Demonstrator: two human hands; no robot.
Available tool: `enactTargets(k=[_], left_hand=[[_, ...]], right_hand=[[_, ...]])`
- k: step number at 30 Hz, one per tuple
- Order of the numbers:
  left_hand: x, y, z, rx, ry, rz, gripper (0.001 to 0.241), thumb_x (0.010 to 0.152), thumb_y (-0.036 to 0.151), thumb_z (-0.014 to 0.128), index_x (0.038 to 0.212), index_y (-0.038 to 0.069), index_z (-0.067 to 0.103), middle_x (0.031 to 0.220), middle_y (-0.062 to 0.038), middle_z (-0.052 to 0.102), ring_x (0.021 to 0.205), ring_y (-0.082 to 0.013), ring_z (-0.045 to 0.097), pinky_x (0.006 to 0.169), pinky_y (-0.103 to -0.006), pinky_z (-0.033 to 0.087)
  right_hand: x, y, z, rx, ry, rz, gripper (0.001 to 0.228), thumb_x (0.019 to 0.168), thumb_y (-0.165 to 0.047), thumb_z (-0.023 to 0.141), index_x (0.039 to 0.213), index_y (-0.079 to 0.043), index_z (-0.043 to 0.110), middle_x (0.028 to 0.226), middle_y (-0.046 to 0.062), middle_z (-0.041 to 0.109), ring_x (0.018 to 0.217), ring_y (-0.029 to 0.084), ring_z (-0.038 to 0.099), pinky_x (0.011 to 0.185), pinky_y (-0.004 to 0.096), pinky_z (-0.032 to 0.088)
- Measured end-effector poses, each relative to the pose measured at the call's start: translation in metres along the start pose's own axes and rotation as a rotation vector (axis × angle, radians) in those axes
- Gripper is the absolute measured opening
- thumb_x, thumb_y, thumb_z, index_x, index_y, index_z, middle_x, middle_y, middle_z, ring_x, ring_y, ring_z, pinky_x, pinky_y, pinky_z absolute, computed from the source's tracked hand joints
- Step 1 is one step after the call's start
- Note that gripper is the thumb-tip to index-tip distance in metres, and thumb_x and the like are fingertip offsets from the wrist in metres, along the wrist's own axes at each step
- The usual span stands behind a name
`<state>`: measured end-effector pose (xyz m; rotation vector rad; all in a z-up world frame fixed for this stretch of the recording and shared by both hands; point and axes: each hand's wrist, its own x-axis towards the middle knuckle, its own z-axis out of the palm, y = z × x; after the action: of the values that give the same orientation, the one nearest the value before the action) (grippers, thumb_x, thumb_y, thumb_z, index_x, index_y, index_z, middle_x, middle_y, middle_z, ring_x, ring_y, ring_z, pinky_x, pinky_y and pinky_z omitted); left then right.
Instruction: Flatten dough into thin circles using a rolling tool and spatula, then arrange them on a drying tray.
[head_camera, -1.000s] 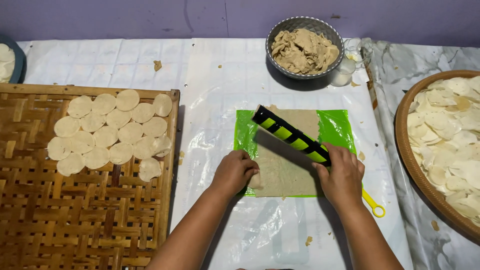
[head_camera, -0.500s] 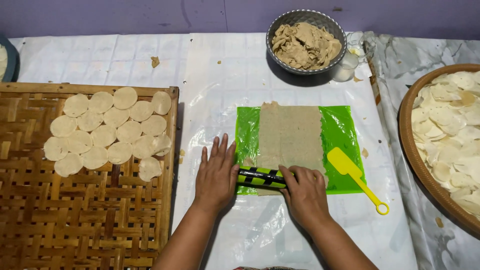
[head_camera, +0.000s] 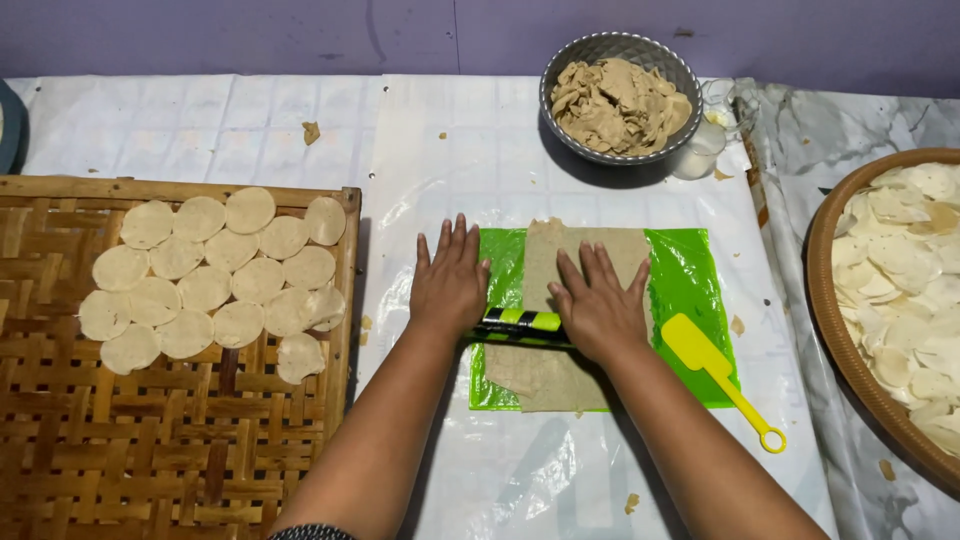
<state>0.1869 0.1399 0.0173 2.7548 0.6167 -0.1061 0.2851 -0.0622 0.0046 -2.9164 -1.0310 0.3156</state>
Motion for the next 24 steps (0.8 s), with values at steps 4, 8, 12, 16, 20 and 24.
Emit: enactTargets(k=[4, 8, 12, 16, 20, 24], left_hand=[[0.031, 0.002, -0.009, 0.043, 0.096, -0.029, 0.063, 0.11, 0.043, 0.014, 0.161, 0.011, 0.031, 0.17, -0.014, 0.022, 0.159, -0.0272, 0.015, 0.127, -0.0542, -0.003], [0.036, -0.005, -0.008, -0.078, 0.339, 0.015, 0.059, 0.113, 0.044, 0.022, 0.155, 0.006, 0.04, 0.167, -0.019, 0.03, 0.157, -0.0326, 0.02, 0.127, -0.0561, 0.0], [0.014, -0.012, -0.021, -0.329, 0.501, 0.193, 0.039, 0.112, 0.027, 0.039, 0.14, 0.007, 0.056, 0.15, -0.019, 0.054, 0.148, -0.0357, 0.039, 0.127, -0.0519, 0.02], [-0.025, -0.028, -0.016, -0.228, 0.164, 0.282, 0.045, 0.098, 0.054, 0.058, 0.127, 0.021, 0.067, 0.128, -0.004, 0.069, 0.136, -0.0237, 0.056, 0.128, -0.0534, 0.017], [-0.058, -0.029, -0.011, -0.085, -0.036, 0.236, 0.061, 0.088, 0.05, 0.069, 0.143, 0.029, 0.052, 0.132, -0.004, 0.063, 0.138, -0.0254, 0.049, 0.126, -0.0609, 0.004], [-0.084, -0.027, -0.006, -0.013, 0.159, 0.279, 0.057, 0.088, 0.036, 0.072, 0.142, 0.028, 0.053, 0.127, -0.003, 0.065, 0.132, -0.0259, 0.053, 0.124, -0.063, 0.004]], right_hand=[[0.034, 0.006, -0.005, 0.007, 0.154, 0.033, 0.066, 0.108, -0.064, 0.02, 0.158, -0.025, 0.039, 0.168, 0.012, 0.031, 0.16, 0.027, 0.018, 0.118, 0.073, -0.011], [0.052, 0.018, -0.002, 0.15, 0.421, 0.006, 0.058, 0.113, -0.054, 0.029, 0.143, -0.012, 0.056, 0.151, 0.015, 0.051, 0.149, 0.03, 0.038, 0.117, 0.073, 0.001], [0.043, 0.044, 0.011, 0.488, 0.635, -0.121, 0.041, 0.116, -0.039, 0.042, 0.096, -0.014, 0.067, 0.098, 0.005, 0.061, 0.098, 0.03, 0.064, 0.091, 0.044, 0.048], [-0.009, 0.039, -0.012, 0.519, 0.336, -0.283, 0.034, 0.109, -0.035, 0.046, 0.101, -0.015, 0.071, 0.098, 0.012, 0.066, 0.1, 0.039, 0.065, 0.09, 0.051, 0.051], [-0.043, 0.023, -0.028, 0.109, -0.031, -0.236, 0.066, 0.088, -0.041, 0.072, 0.148, -0.029, 0.046, 0.133, 0.001, 0.058, 0.133, 0.024, 0.052, 0.116, 0.048, 0.033], [-0.066, 0.025, -0.024, 0.058, 0.17, -0.277, 0.058, 0.088, -0.034, 0.07, 0.143, -0.033, 0.051, 0.125, -0.004, 0.061, 0.126, 0.02, 0.056, 0.111, 0.049, 0.038]])
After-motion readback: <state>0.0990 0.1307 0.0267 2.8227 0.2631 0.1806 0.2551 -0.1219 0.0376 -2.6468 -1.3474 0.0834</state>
